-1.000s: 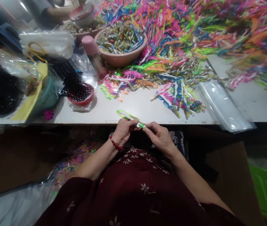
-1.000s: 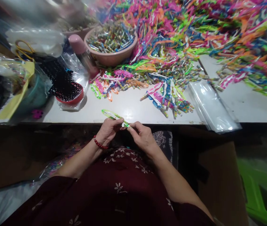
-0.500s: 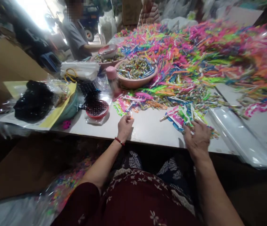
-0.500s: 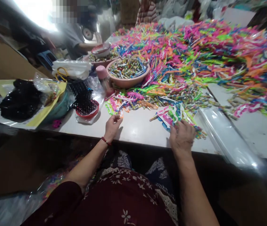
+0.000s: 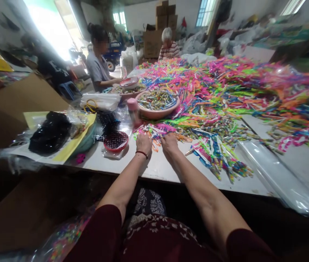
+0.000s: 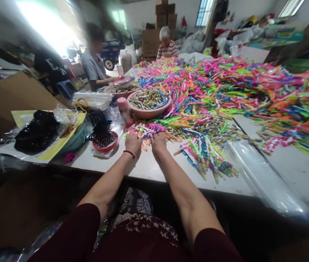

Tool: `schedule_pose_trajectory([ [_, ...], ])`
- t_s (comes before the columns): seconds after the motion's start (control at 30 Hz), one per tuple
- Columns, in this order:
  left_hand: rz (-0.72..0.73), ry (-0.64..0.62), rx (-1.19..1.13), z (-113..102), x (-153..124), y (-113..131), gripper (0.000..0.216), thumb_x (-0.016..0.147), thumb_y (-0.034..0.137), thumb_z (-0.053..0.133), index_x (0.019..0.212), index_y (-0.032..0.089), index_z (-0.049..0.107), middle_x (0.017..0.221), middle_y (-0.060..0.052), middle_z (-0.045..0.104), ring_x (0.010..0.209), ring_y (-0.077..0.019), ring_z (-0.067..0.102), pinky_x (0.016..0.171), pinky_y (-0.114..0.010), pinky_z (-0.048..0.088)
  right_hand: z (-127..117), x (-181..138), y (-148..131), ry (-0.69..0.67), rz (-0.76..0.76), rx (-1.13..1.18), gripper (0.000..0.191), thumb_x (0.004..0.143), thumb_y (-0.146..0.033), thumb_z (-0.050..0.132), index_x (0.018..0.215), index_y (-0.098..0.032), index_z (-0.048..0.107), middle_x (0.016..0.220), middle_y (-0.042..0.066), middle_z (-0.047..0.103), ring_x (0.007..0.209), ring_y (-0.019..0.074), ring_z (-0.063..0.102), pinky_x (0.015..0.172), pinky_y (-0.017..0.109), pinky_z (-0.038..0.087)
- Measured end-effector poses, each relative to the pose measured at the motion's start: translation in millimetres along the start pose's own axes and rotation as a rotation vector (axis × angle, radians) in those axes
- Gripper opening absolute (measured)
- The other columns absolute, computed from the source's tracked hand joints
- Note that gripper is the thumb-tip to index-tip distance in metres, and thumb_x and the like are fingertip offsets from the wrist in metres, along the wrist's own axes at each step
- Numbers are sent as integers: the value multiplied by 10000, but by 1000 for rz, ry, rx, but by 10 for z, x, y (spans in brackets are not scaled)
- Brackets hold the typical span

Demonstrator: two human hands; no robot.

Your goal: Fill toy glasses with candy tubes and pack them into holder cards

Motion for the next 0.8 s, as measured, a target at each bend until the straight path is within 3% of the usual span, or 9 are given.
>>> schedule_pose_trajectory([
  [0.1, 23, -33, -57, 4, 35, 8, 271, 934, 325, 648, 1112, 120, 646, 1268, -202, 575, 1260, -317, 462, 1073, -394, 336, 24, -97, -2, -14, 16, 7, 142, 902, -215, 540, 901, -135, 658, 1067, 180, 599, 1035, 293, 473, 960, 431, 376],
  [0.23, -18, -105, -175, 58, 90, 17, 212, 857, 197, 711, 1052, 141, 651, 1180, -177, 641, 1205, -297, 522, 1032, -375, 362, -104, -411, 30, 0, -11, 60, 100, 892, -203, 523, 865, -175, 615, 1096, 152, 605, 1006, 251, 521, 936, 388, 434],
  [0.33, -112, -135, -297, 57, 101, -24, 150, 817, 135, 695, 961, 146, 653, 1079, -170, 670, 1116, -307, 573, 960, -394, 401, -320, -710, 113, 86, 17, 254, 94, 881, -259, 518, 874, -198, 590, 1037, 127, 629, 966, 241, 579, 916, 414, 489],
  [0.4, -183, -159, -404, 29, 65, -84, 108, 794, 126, 690, 889, 153, 646, 989, -148, 677, 1041, -296, 597, 894, -380, 430, -420, -915, 202, 82, 124, 474, 181, 874, -339, 533, 966, -194, 592, 968, 92, 643, 896, 233, 636, 857, 433, 535],
  [0.5, -287, -258, -613, -20, -73, -193, 80, 767, 138, 700, 794, 157, 626, 806, -87, 643, 835, -226, 612, 732, -303, 458, -454, -1197, 296, -6, 326, 816, 416, 838, -465, 578, 1165, -207, 551, 958, 40, 634, 800, 200, 695, 735, 400, 592],
  [0.57, -348, -377, -779, -42, -214, -238, 68, 785, 156, 684, 764, 145, 620, 709, -54, 598, 641, -155, 555, 595, -244, 431, -446, -1338, 309, -38, 397, 963, 503, 789, -515, 631, 1188, -222, 538, 922, 10, 623, 747, 174, 692, 694, 370, 605],
  [0.7, -411, -568, -1108, -96, -529, -181, 87, 871, 196, 622, 848, 115, 647, 695, -27, 567, 446, -52, 356, 434, -162, 324, -373, -1497, 266, -71, 399, 967, 477, 785, -559, 636, 1118, -225, 568, 814, -23, 608, 632, 122, 607, 582, 278, 560],
  [0.8, -425, -597, -1291, -88, -737, -44, 108, 894, 233, 639, 875, 128, 626, 729, -21, 582, 463, -42, 410, 447, -141, 366, -288, -1555, 221, -75, 369, 884, 443, 840, -581, 564, 1098, -222, 585, 712, -44, 573, 573, 118, 550, 494, 230, 477],
])
Point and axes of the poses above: each hand's wrist, its own x-axis towards the middle knuckle, its own z-axis out of the palm, y = z × x, the point moved 5 cm from there along x, towards the middle knuckle
